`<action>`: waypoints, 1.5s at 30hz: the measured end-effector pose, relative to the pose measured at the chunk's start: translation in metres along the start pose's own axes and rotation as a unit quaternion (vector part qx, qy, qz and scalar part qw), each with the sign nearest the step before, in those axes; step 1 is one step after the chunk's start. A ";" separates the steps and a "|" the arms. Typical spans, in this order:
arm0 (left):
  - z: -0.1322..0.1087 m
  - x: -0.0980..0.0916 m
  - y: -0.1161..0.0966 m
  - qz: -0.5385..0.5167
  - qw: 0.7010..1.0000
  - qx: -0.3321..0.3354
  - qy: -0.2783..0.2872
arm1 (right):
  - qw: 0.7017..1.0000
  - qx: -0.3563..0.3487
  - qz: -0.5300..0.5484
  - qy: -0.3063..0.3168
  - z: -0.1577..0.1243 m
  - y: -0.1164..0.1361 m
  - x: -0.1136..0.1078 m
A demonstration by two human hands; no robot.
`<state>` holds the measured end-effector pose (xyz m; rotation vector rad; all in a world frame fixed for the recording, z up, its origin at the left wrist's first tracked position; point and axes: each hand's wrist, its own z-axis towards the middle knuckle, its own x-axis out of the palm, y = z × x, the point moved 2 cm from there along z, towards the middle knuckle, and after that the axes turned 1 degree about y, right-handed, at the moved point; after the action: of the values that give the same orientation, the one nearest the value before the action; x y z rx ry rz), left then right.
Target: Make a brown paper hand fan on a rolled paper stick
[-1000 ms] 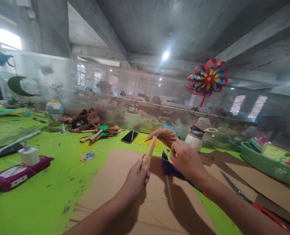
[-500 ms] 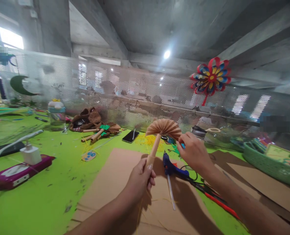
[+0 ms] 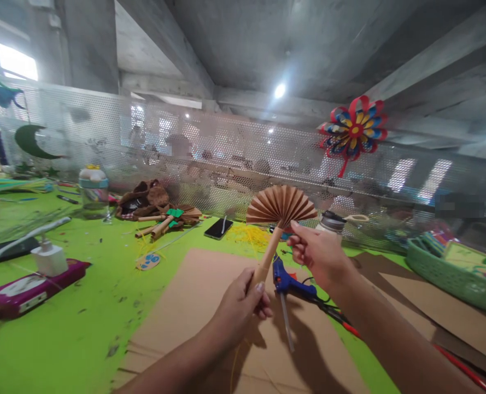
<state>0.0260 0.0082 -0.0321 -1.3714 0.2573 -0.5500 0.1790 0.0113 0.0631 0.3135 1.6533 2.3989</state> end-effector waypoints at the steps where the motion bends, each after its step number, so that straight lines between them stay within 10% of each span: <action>1: -0.001 0.001 -0.001 0.000 1.000 0.003 0.010 | 0.999 0.014 0.033 0.010 0.001 0.000 0.002; 34: -0.002 0.001 -0.003 0.056 0.997 0.035 -0.024 | 0.949 0.079 0.302 -0.048 -0.028 -0.045 0.044; 42: -0.001 -0.002 -0.004 0.098 0.994 0.023 -0.052 | 0.996 -0.074 0.026 -0.037 -0.045 -0.014 0.013; 45: -0.003 -0.001 -0.006 0.119 0.991 0.029 -0.056 | 0.956 -0.233 -0.174 -0.038 -0.042 0.008 0.005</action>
<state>0.0224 0.0057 -0.0265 -1.2896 0.3068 -0.2792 0.1611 -0.0277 0.0565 0.0285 0.9644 2.3669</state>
